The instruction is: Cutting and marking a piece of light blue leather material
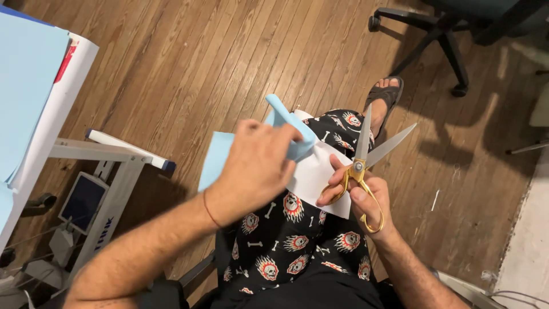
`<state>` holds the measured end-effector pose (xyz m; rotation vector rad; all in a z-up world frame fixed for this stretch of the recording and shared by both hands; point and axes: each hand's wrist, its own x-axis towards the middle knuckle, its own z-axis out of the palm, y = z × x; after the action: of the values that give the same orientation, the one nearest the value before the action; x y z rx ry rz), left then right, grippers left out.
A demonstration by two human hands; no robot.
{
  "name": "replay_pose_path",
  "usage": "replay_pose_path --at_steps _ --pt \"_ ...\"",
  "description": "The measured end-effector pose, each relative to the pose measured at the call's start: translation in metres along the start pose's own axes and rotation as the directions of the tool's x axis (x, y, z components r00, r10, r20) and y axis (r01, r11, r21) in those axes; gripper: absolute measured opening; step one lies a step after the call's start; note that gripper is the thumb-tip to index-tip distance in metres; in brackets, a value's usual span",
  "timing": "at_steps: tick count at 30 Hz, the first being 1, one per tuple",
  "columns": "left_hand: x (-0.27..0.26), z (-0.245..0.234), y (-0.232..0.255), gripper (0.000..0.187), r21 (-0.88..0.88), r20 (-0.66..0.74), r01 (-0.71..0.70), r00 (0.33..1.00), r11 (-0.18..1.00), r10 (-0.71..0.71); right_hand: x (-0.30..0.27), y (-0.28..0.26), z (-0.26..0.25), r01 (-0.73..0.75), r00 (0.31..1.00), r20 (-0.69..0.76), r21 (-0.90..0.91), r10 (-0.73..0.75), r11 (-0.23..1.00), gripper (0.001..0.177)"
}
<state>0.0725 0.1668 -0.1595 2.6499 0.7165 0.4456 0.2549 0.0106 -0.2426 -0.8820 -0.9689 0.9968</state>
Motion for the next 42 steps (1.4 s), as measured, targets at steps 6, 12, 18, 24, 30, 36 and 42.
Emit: replay_pose_path --at_steps 6,12,18,24,30,36,42 --pt "0.007 0.013 0.005 0.018 -0.176 0.145 0.131 0.984 0.976 -0.106 -0.011 -0.045 0.007 -0.112 0.991 -0.077 -0.086 0.106 0.99 0.061" --pt "0.02 0.006 0.01 0.03 -0.042 0.214 0.261 0.945 0.964 -0.246 -0.031 -0.055 0.021 -0.4 0.913 0.066 -0.062 0.403 0.915 0.042" --pt "0.037 0.006 0.006 0.055 0.281 0.26 0.159 0.937 0.947 -0.234 -0.037 -0.049 0.03 -0.532 0.847 0.047 0.064 0.53 0.845 0.042" --pt "0.048 0.002 0.002 0.033 0.316 0.33 0.101 0.921 0.943 -0.209 -0.04 -0.04 0.028 -0.615 0.788 0.069 0.02 0.612 0.789 0.04" --pt "0.048 0.002 0.0 0.038 0.314 0.32 0.144 0.914 0.938 -0.248 -0.037 -0.037 0.027 -0.582 0.811 0.088 0.029 0.578 0.813 0.037" --pt "0.047 0.006 0.0 0.046 0.378 0.267 0.118 0.936 0.918 -0.231 -0.038 -0.039 0.028 -0.592 0.805 0.075 0.021 0.589 0.806 0.037" --pt "0.047 0.008 0.002 0.049 0.346 0.284 0.131 0.929 0.929 -0.237 -0.038 -0.046 0.031 -0.568 0.822 0.04 0.123 0.568 0.814 0.035"
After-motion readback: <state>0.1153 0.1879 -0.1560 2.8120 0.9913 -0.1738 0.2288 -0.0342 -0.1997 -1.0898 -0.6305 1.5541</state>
